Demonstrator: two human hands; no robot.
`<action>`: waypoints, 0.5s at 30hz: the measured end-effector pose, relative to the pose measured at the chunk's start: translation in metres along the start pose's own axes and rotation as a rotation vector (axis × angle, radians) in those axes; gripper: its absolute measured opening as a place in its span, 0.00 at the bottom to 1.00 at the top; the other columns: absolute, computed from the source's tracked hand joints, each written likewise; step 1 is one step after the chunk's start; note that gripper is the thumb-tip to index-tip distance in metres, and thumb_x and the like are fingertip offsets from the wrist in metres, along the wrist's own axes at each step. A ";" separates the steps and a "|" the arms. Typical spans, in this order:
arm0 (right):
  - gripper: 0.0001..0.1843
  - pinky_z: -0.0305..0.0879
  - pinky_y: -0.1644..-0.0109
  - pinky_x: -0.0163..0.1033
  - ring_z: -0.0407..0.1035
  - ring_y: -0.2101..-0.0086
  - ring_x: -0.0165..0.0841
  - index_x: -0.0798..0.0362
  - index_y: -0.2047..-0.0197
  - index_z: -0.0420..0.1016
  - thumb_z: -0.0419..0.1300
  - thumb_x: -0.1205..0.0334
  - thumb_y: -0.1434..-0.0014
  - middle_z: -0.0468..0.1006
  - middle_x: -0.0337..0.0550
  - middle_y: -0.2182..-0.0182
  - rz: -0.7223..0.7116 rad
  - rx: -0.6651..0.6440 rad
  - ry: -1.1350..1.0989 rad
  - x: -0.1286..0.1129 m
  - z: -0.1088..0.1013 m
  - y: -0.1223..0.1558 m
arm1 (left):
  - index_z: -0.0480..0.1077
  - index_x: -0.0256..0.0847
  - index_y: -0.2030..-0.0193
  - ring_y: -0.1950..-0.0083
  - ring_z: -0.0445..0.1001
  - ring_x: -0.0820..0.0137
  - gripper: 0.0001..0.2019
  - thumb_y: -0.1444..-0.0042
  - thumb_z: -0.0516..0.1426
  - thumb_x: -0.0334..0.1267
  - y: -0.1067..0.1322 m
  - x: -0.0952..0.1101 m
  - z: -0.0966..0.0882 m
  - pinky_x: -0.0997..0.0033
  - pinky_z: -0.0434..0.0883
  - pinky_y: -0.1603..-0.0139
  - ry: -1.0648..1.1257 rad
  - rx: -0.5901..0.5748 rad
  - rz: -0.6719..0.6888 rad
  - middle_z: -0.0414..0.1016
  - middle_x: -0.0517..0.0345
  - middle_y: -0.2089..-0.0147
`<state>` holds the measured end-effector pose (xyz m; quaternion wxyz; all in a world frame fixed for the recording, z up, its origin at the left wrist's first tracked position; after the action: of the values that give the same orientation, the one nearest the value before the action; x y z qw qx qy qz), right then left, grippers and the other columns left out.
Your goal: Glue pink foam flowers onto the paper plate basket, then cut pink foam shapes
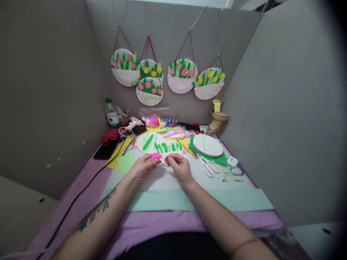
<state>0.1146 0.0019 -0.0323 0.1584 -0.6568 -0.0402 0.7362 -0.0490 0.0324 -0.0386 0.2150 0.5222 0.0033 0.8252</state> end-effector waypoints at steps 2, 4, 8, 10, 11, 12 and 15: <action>0.09 0.73 0.66 0.38 0.75 0.72 0.35 0.54 0.70 0.77 0.63 0.56 0.49 0.79 0.43 0.74 0.007 0.009 -0.006 -0.001 0.001 0.000 | 0.75 0.35 0.62 0.62 0.77 0.71 0.18 0.62 0.70 0.33 0.000 0.000 0.000 0.81 0.69 0.65 0.007 0.000 -0.003 0.79 0.53 0.62; 0.09 0.73 0.66 0.38 0.75 0.72 0.35 0.54 0.70 0.77 0.63 0.56 0.50 0.79 0.43 0.74 0.009 0.014 -0.008 -0.001 0.001 0.000 | 0.75 0.35 0.62 0.62 0.77 0.72 0.17 0.62 0.70 0.33 0.000 0.000 0.000 0.81 0.70 0.65 0.010 0.005 -0.005 0.79 0.52 0.63; 0.09 0.73 0.66 0.38 0.75 0.72 0.35 0.54 0.70 0.77 0.63 0.56 0.50 0.79 0.43 0.74 0.009 0.016 -0.005 0.000 0.001 -0.001 | 0.75 0.34 0.64 0.62 0.77 0.72 0.16 0.61 0.70 0.32 0.001 0.000 0.001 0.81 0.70 0.65 0.011 0.025 -0.013 0.79 0.53 0.64; 0.09 0.73 0.66 0.39 0.75 0.72 0.35 0.54 0.70 0.77 0.63 0.56 0.49 0.79 0.43 0.74 0.010 0.016 -0.006 0.002 0.001 -0.001 | 0.75 0.35 0.64 0.63 0.77 0.72 0.16 0.62 0.70 0.32 0.001 0.001 0.002 0.81 0.70 0.65 0.016 0.027 -0.017 0.79 0.53 0.64; 0.09 0.73 0.66 0.39 0.75 0.72 0.35 0.54 0.69 0.78 0.63 0.56 0.49 0.79 0.43 0.74 0.011 0.015 -0.005 0.002 0.001 -0.001 | 0.75 0.35 0.64 0.63 0.77 0.72 0.16 0.62 0.70 0.32 0.001 0.001 0.002 0.81 0.70 0.65 0.018 0.025 -0.017 0.79 0.53 0.64; 0.09 0.73 0.66 0.39 0.75 0.72 0.35 0.54 0.69 0.78 0.63 0.56 0.49 0.79 0.43 0.74 0.012 0.015 -0.005 0.003 0.001 -0.002 | 0.75 0.35 0.64 0.63 0.77 0.72 0.16 0.62 0.70 0.32 0.001 0.000 0.002 0.81 0.71 0.65 0.021 0.022 -0.018 0.79 0.53 0.64; 0.09 0.74 0.66 0.39 0.75 0.72 0.35 0.54 0.70 0.78 0.63 0.57 0.49 0.79 0.44 0.73 0.014 0.012 -0.007 0.002 0.001 -0.001 | 0.75 0.35 0.64 0.63 0.77 0.72 0.16 0.62 0.70 0.33 0.000 0.000 0.001 0.81 0.71 0.65 0.027 0.022 -0.023 0.78 0.54 0.64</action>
<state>0.1136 0.0041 -0.0341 0.1570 -0.6534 -0.0318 0.7399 -0.0482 0.0318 -0.0383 0.2187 0.5133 0.0215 0.8296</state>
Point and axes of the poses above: each hand's wrist, its own y-axis away from the middle knuckle, its own z-axis out of the palm, x = y × z, the point moved 2 cm from there along -y, towards the middle knuckle
